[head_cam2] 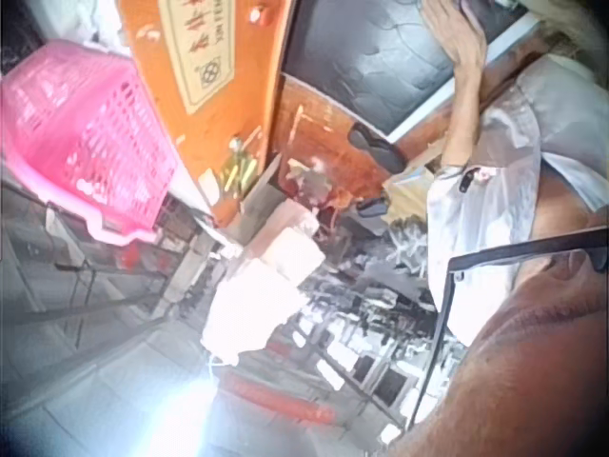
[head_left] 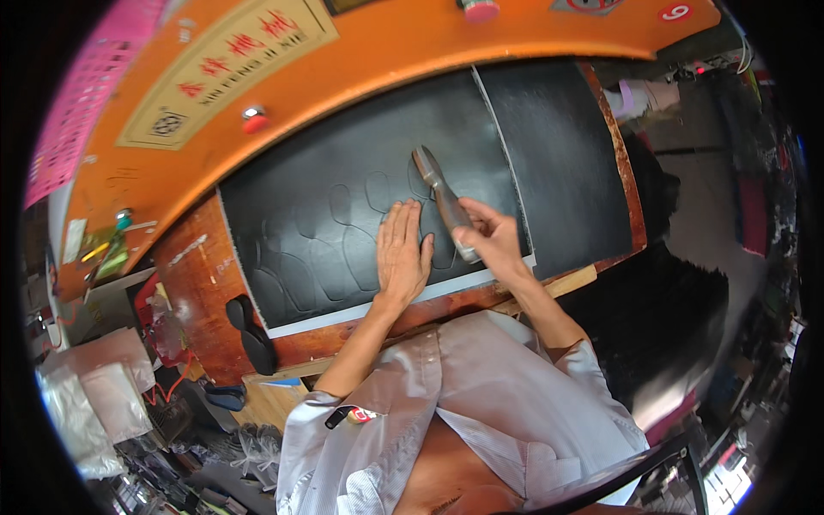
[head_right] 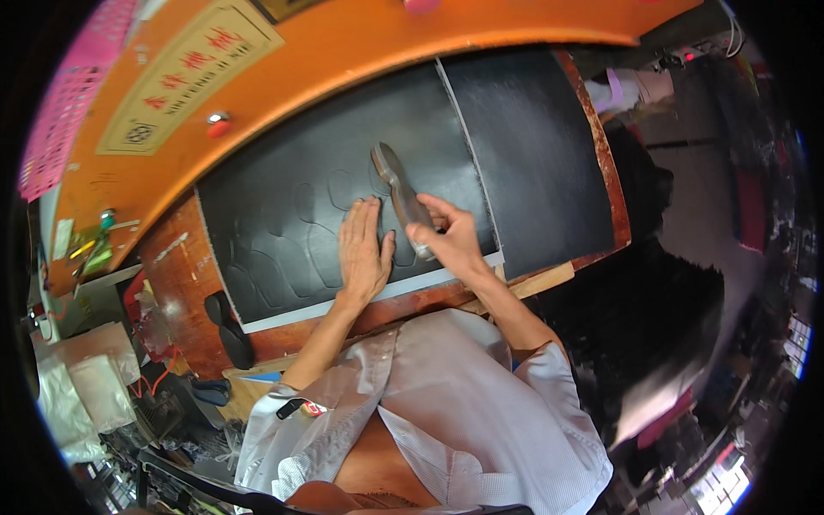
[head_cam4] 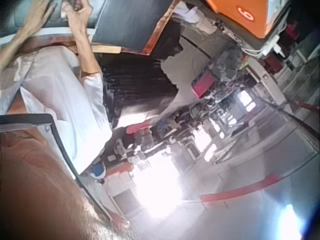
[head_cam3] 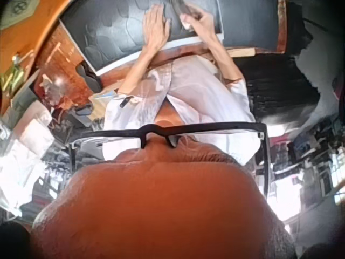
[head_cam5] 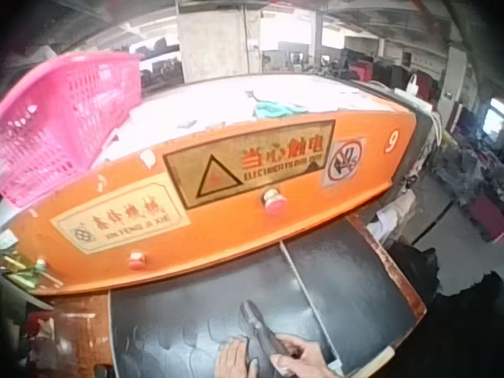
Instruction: The person uses a die-cutting machine to press and cut multiple shoe insoles from a sheet of black material. They then remove the cut insoles, clean them with an air blower, and pack them into plastic bags.
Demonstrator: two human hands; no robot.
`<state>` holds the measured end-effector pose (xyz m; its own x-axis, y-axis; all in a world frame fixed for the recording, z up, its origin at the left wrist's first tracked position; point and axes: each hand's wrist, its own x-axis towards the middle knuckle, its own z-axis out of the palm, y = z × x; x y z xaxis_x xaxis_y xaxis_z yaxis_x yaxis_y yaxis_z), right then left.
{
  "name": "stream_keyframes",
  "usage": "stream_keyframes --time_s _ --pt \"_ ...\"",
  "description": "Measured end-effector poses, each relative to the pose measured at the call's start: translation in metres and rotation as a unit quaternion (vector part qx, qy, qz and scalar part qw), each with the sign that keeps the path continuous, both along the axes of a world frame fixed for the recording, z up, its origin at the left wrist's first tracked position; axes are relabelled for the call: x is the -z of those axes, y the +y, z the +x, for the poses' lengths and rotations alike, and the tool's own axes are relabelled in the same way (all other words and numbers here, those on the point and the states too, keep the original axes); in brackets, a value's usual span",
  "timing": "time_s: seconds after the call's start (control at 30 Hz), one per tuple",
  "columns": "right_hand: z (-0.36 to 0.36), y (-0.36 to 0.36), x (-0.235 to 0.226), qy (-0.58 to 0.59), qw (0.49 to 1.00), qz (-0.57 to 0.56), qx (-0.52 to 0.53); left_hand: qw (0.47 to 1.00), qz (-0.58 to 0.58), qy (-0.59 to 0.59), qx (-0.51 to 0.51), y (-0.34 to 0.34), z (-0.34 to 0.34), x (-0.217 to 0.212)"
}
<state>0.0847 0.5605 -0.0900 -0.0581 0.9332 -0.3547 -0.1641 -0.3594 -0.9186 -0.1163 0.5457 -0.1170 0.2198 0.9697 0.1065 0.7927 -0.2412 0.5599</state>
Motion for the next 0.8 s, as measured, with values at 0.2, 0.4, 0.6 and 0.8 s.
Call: stream_keyframes --time_s 0.2,0.4,0.6,0.8 --pt "0.026 -0.004 -0.019 -0.398 0.884 0.246 0.018 1.000 -0.025 -0.004 -0.013 -0.001 -0.007 -0.005" --pt "0.001 -0.007 0.018 -0.544 0.782 0.303 0.018 0.993 0.056 -0.090 -0.056 -0.004 -0.014 0.002" --pt "0.004 0.022 0.024 -0.550 0.768 0.323 0.045 0.980 0.118 -0.109 -0.119 -0.086 -0.052 -0.002" --pt "0.005 0.061 0.031 -0.551 0.766 0.327 0.060 0.964 0.206 -0.046 -0.161 -0.108 -0.045 0.048"
